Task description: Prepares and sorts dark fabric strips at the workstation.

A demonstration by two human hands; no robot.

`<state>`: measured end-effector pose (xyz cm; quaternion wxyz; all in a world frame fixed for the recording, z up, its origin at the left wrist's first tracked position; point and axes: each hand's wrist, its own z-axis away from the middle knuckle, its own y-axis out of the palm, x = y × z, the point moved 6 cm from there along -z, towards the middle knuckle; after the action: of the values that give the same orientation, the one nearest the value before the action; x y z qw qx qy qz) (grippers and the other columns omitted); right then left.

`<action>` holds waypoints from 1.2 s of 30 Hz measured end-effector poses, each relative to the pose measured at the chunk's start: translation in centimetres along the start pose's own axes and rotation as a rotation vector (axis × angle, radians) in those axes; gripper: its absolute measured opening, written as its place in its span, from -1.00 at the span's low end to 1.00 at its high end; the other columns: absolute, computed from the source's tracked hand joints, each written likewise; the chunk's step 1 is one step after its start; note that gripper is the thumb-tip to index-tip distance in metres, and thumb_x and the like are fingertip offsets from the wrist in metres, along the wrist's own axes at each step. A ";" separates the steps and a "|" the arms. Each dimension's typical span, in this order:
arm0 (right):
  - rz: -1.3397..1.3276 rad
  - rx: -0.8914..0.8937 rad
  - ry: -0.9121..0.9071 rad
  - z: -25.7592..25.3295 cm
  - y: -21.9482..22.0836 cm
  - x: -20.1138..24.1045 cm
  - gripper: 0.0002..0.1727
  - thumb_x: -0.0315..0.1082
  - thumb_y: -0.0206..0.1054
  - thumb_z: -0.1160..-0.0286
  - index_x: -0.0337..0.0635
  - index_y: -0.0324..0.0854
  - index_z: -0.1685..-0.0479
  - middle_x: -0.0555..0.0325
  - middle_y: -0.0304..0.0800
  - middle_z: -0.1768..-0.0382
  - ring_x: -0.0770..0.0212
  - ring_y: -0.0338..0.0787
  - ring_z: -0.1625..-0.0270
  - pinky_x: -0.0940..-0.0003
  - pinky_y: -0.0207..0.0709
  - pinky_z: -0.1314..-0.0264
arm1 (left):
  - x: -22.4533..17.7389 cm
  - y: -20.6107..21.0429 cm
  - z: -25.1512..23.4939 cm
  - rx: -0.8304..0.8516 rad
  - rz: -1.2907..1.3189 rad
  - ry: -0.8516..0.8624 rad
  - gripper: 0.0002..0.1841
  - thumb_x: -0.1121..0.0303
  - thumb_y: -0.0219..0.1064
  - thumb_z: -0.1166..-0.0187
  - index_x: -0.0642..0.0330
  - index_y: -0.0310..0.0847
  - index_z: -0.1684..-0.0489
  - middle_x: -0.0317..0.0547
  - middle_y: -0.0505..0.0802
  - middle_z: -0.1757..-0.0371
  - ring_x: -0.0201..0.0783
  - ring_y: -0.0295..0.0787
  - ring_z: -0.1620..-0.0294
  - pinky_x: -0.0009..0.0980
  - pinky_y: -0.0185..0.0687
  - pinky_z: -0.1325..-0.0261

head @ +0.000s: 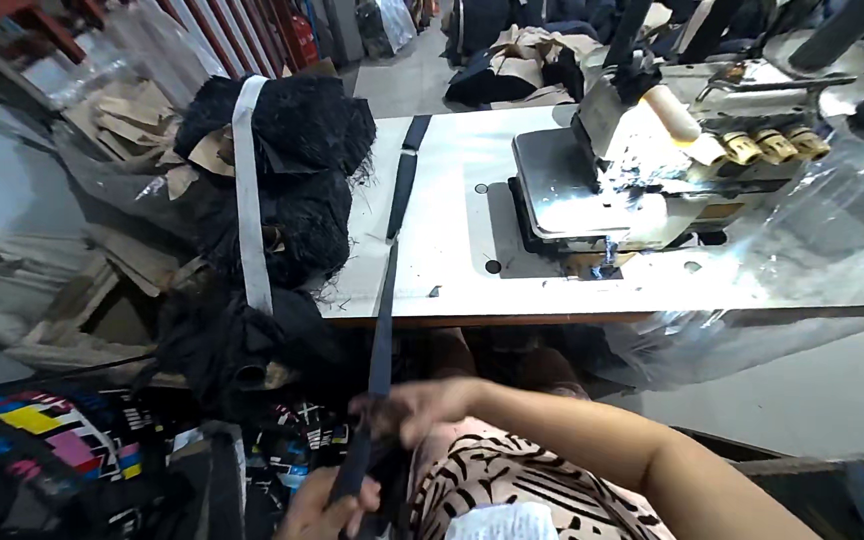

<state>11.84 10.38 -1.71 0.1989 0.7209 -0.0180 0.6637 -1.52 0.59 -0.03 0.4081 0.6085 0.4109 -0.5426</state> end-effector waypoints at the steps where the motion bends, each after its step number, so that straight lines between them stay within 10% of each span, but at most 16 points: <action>1: -0.149 -0.174 -0.040 -0.3 -2.3 2.0 -0.35 -0.14 0.17 -0.64 -0.30 0.25 -0.64 0.12 0.78 -0.24 0.34 0.75 -0.20 0.33 0.61 -0.27 | 0.0 -0.6 1.0 0.100 -0.042 0.008 -0.70 -0.02 0.20 -0.74 -0.21 0.86 0.14 -0.66 0.89 0.29 -0.74 0.78 0.18 -0.60 0.72 -0.16; 4: -0.448 -0.668 -0.144 -0.2 -8.0 6.1 -0.45 0.12 -0.17 -0.86 -0.04 0.41 -0.48 0.24 0.85 0.00 0.33 0.82 -0.07 0.33 0.65 -0.22 | 1.4 -2.3 2.9 0.134 -0.257 -0.154 -0.77 0.34 0.24 -0.74 0.25 0.83 0.09 -0.29 0.91 0.09 -0.58 0.78 -0.02 -0.50 0.68 -0.25; 7: -0.313 -0.944 -0.217 -0.3 -8.4 5.5 -0.53 -0.03 -0.24 -0.92 -0.07 0.50 0.16 0.37 0.57 0.56 0.40 0.66 0.41 0.40 0.63 0.16 | 5.2 -3.3 2.2 -0.137 -0.428 -0.367 -0.52 0.27 0.09 -0.72 0.45 0.57 -0.46 0.14 0.77 -0.38 -0.18 0.70 -0.42 -0.17 0.55 -0.55; 9: 0.131 -0.649 -0.097 -0.6 -3.3 2.8 -0.61 -0.31 -0.10 -0.84 -0.36 0.56 0.23 0.22 0.62 0.50 0.40 0.66 0.40 0.41 0.62 0.16 | 6.8 -2.9 0.3 -0.268 -0.294 -0.303 -0.22 -0.10 -0.19 -0.82 0.51 0.28 -0.67 0.14 0.67 -0.54 -0.19 0.63 -0.55 -0.22 0.47 -0.64; 11: 0.484 -0.115 0.153 0.1 3.7 -0.8 -0.67 -0.39 0.13 -0.74 -0.52 0.67 0.22 -0.12 0.73 0.38 0.11 0.73 0.27 0.12 0.61 0.02 | 6.4 -1.5 -1.9 -0.321 0.043 -0.223 0.13 -0.58 -0.14 -0.51 0.42 0.27 -0.68 -0.05 0.83 -0.37 -0.26 0.79 -0.35 -0.29 0.63 -0.49; 14: 0.554 0.428 0.267 1.3 7.0 -5.8 -0.70 -0.37 0.38 -0.60 -0.52 0.71 -0.05 -0.31 0.80 0.17 -0.12 0.78 0.08 -0.11 0.55 -0.07 | 2.9 0.5 -3.4 -0.299 0.258 -0.135 -0.33 -0.39 0.20 -0.50 0.02 0.79 -0.14 -0.45 0.89 0.41 -0.45 0.86 0.33 -0.36 0.85 -0.10; 17: 0.086 0.113 0.048 0.0 1.6 -1.7 -0.45 -0.20 0.29 -0.50 -0.45 0.49 -0.35 0.01 0.84 0.00 0.31 0.80 -0.01 0.29 0.66 -0.15 | 0.3 1.0 -0.7 -0.067 0.148 -0.189 -0.63 -0.18 0.17 -0.66 -0.28 0.86 0.17 -0.65 0.82 0.52 -0.73 0.70 0.53 -0.71 0.71 0.27; 19: -0.194 -0.242 -0.041 -1.0 -3.1 3.0 -0.29 0.12 0.02 -0.76 -0.33 0.30 -0.60 0.14 0.82 -0.15 0.33 0.78 -0.18 0.29 0.61 -0.35 | 1.0 0.1 1.2 0.130 -0.011 -0.316 -0.61 -0.03 0.10 -0.81 -0.05 0.83 0.10 -0.55 0.85 0.42 -0.69 0.69 0.44 -0.65 0.67 0.25; 22: -0.469 -0.758 -0.196 -1.3 -8.1 6.2 -0.47 0.08 -0.25 -0.90 -0.11 0.50 -0.19 0.28 0.72 0.43 0.32 0.79 0.29 0.31 0.72 -0.01 | 3.7 -1.6 2.1 0.075 -0.424 -0.515 -0.63 0.30 0.02 -0.82 0.30 0.76 -0.14 -0.13 0.93 0.06 -0.37 0.86 0.01 -0.24 0.76 -0.22; 24: -0.223 -0.812 -0.213 -1.5 -7.2 5.4 -0.54 -0.10 -0.30 -0.92 -0.12 0.45 0.18 0.39 0.44 0.67 0.45 0.55 0.58 0.48 0.57 0.35 | 4.9 -2.1 1.8 -0.076 -0.429 -0.441 -0.44 0.14 -0.04 -0.83 0.47 0.51 -0.51 0.16 0.74 -0.45 -0.15 0.66 -0.49 -0.09 0.46 -0.63; 26: 0.296 -0.481 -0.054 -1.0 -1.7 2.8 -0.62 -0.32 -0.08 -0.82 -0.36 0.57 0.25 0.16 0.56 0.56 0.33 0.60 0.49 0.38 0.55 0.30 | 5.8 -2.0 0.2 -0.226 -0.181 -0.284 0.04 -0.46 -0.19 -0.66 0.48 0.23 -0.70 0.06 0.67 -0.57 -0.21 0.59 -0.59 -0.21 0.44 -0.67; 28: 0.690 0.071 0.185 0.2 4.5 -1.9 -0.72 -0.40 0.18 -0.73 -0.46 0.73 0.07 -0.26 0.79 0.27 -0.14 0.81 0.14 -0.14 0.61 -0.07 | 5.2 -1.0 -2.0 -0.298 0.125 -0.167 0.14 -0.65 -0.07 -0.36 0.30 0.45 -0.58 -0.09 0.88 -0.27 -0.25 0.82 -0.29 -0.27 0.66 -0.44; 30: 0.733 0.420 0.294 1.1 6.4 -6.3 -0.73 -0.36 0.38 -0.60 -0.42 0.74 -0.08 -0.31 0.80 0.18 -0.22 0.79 0.06 -0.25 0.54 -0.06 | 3.7 0.2 -3.4 -0.220 0.209 -0.080 -0.28 -0.44 0.07 -0.54 -0.03 0.83 -0.16 -0.44 0.93 0.24 -0.46 0.89 0.14 -0.35 0.77 -0.26; 33: 0.195 0.134 0.016 0.1 1.7 -4.0 -0.54 -0.27 0.42 -0.44 -0.45 0.59 -0.21 0.04 0.85 0.09 0.30 0.80 0.06 0.28 0.67 -0.10 | 0.9 1.0 -1.9 0.026 0.143 -0.014 -0.59 -0.12 0.10 -0.76 -0.25 0.85 0.30 -0.72 0.78 0.55 -0.75 0.70 0.46 -0.61 0.76 0.00; 36: -0.307 -0.416 -0.099 -0.4 -5.0 3.7 -0.51 -0.07 -0.28 -0.89 -0.15 0.44 -0.36 0.27 0.81 0.07 0.42 0.77 0.00 0.38 0.65 -0.16 | 1.6 -0.7 0.6 0.256 -0.108 -0.090 -0.56 0.16 0.07 -0.87 0.18 0.81 0.30 -0.44 0.79 0.52 -0.71 0.66 0.43 -0.67 0.66 0.11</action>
<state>13.33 15.94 0.56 0.4401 0.6902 -0.0544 0.5718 -2.25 0.29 -1.69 0.3154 0.6076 0.3518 -0.6385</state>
